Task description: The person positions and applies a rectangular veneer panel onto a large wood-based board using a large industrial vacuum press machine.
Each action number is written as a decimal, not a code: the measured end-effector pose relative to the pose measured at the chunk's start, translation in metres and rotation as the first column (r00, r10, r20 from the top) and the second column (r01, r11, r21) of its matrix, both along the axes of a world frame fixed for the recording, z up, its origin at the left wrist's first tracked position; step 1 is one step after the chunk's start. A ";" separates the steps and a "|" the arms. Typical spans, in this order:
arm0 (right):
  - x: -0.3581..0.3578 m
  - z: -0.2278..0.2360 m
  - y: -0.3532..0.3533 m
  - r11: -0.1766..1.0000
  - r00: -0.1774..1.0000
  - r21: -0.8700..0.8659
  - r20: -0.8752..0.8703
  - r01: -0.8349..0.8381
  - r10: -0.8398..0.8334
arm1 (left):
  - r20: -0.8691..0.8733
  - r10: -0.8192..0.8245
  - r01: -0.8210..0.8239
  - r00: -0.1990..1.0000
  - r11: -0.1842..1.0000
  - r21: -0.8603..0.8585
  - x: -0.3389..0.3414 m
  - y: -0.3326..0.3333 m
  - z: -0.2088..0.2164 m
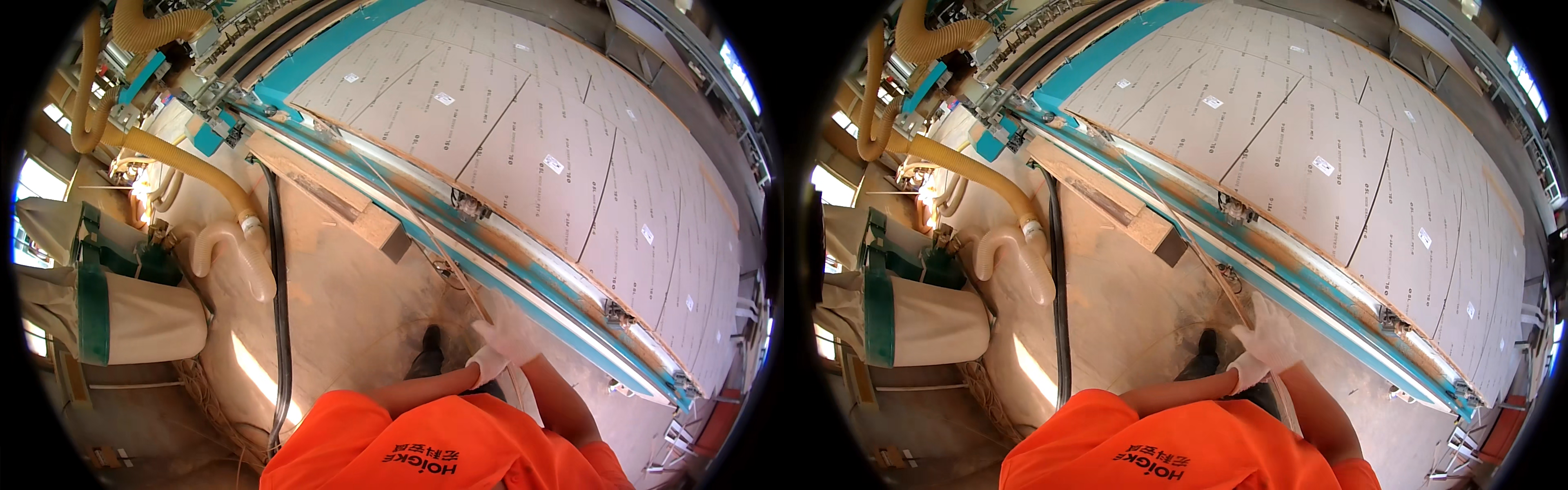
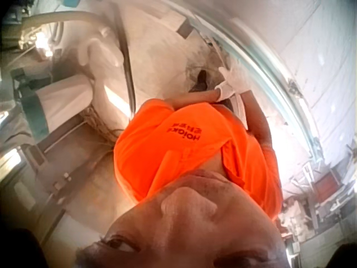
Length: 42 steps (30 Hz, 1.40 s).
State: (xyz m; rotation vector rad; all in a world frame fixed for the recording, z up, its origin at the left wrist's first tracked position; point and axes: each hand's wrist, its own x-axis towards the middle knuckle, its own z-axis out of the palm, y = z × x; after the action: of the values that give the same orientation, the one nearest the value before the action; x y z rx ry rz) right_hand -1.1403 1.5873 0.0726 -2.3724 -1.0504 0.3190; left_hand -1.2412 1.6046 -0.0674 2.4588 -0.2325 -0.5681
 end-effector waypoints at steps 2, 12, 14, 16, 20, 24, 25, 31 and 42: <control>0.001 -0.019 0.039 0.999 1.000 -0.038 -0.030 0.001 -0.002 | 0.201 -0.106 0.085 0.974 0.990 0.110 -0.001 0.008 -0.003; -0.029 -0.041 0.070 0.985 0.996 -0.171 0.087 0.003 0.012 | -0.367 0.599 -0.652 0.712 0.757 -0.028 -0.057 0.307 0.003; -0.038 -0.025 0.076 0.974 1.000 -0.225 0.009 -0.026 0.028 | -0.345 0.791 -0.862 0.505 0.481 -0.157 -0.051 0.399 -0.020; -0.050 -0.026 0.079 0.964 0.999 -0.266 -0.032 -0.022 0.014 | -0.301 0.898 -0.937 0.321 0.254 -0.240 -0.012 0.491 -0.014; -0.091 -0.034 0.084 0.940 0.984 -0.324 -0.101 0.109 -0.149 | -0.395 0.914 -0.885 0.091 -0.108 -0.454 0.087 0.629 0.029; -0.145 -0.031 0.107 0.874 0.939 -0.443 -0.171 0.198 -0.300 | -0.309 0.951 -0.817 -0.036 -0.206 -0.538 0.135 0.748 0.039; -0.160 -0.027 0.112 0.837 0.919 -0.501 -0.181 0.221 -0.351 | -0.318 0.946 -0.801 -0.068 -0.242 -0.547 0.147 0.763 0.049; -0.197 -0.003 0.155 0.684 0.853 -0.687 -0.182 0.246 -0.490 | -0.210 0.978 -0.937 -0.011 -0.084 -0.340 0.171 0.850 0.034; -0.168 -0.020 0.207 0.805 0.961 -0.572 -0.101 0.156 -0.257 | -0.198 0.963 -0.975 0.182 0.151 -0.161 0.074 0.893 0.085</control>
State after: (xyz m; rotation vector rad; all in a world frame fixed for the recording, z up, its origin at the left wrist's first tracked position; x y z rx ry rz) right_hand -1.3086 1.7941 0.0527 -2.8765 -0.6577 0.8361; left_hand -1.1673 2.4976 0.0177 1.7423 1.2317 0.0434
